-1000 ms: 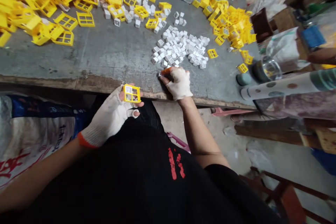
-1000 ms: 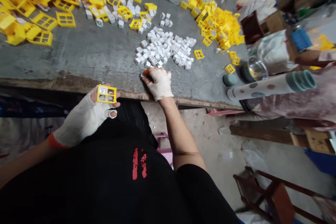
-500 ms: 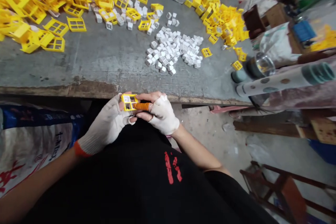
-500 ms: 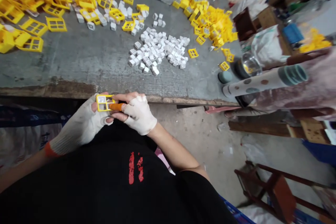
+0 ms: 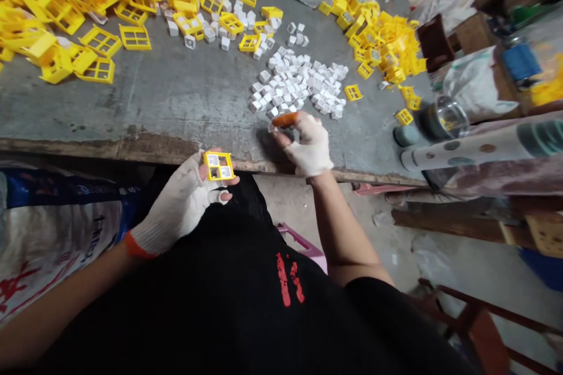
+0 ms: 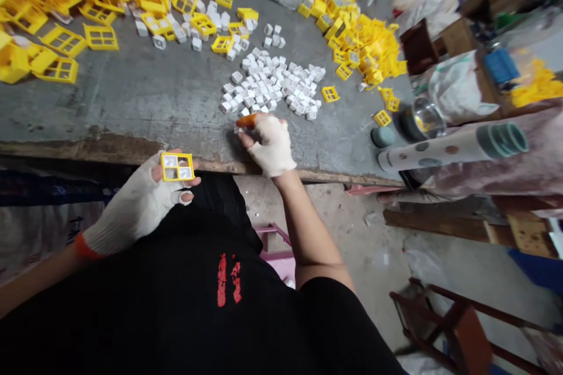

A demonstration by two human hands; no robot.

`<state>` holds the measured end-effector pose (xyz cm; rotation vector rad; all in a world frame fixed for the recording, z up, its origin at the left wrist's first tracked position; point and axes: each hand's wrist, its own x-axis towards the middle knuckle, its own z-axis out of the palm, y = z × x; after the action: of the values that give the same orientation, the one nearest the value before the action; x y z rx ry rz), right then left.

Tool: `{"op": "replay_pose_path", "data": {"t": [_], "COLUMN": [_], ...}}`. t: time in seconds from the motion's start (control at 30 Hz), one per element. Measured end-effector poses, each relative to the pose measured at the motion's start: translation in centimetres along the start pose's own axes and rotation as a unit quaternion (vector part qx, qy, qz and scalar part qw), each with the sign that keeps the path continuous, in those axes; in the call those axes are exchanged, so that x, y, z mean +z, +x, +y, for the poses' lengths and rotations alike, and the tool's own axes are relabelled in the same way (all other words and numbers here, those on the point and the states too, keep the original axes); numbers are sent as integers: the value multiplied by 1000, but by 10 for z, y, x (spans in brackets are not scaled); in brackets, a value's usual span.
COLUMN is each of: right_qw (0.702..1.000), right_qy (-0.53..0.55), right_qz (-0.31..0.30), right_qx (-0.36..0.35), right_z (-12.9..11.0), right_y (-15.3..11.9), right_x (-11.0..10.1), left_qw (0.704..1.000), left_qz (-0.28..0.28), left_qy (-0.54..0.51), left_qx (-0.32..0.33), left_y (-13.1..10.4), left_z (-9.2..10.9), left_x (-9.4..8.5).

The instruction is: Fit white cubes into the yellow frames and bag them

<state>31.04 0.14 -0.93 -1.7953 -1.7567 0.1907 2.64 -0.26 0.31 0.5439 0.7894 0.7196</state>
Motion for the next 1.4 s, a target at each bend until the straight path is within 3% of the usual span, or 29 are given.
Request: {"op": "replay_pose_path", "data": {"t": [0.1,0.2,0.43,0.6,0.77,0.83,0.93,1.0,1.1,1.27,1.4], "right_qw": [977,956,970,978,968,982,995,981,970,992,992], "right_qy": [203,278,181,110,58,31,-93,-179,-227,-115,72], "right_qz": [52,52,55,-21,-161,-119,-29,-43,-83,-31,-27], "right_qx": [-46,-81,-152,-173,-185,-144,4,55,39,-41,-103], "right_z": [-23,-47,-67,-69,-53,-36,-7,7,18,9,-38], "right_y": [-32,-52,-59,-56,-41,-25,11,35,57,34,-10], "right_x": [5,14,19,14,5,-2,-6,-3,7,8,0], "left_qw": [1000,999,996,995,997,999,1000,1000,1000,1000,1000], "left_qz": [-18,-46,-76,-86,-58,-39,-8,6,8,-8,1], "left_qy": [8,-7,-35,-21,-5,-5,4,8,3,-1,5], "left_qx": [-3,-14,-11,-42,-43,-29,-10,-1,11,20,28], "left_y": [-1,-5,-14,-11,-2,0,2,3,4,1,-3], "left_z": [-3,-5,-7,-5,-5,-2,4,8,9,5,3], "left_x": [-1,0,-5,-11,-17,-15,-9,-6,-5,-8,-3]}}
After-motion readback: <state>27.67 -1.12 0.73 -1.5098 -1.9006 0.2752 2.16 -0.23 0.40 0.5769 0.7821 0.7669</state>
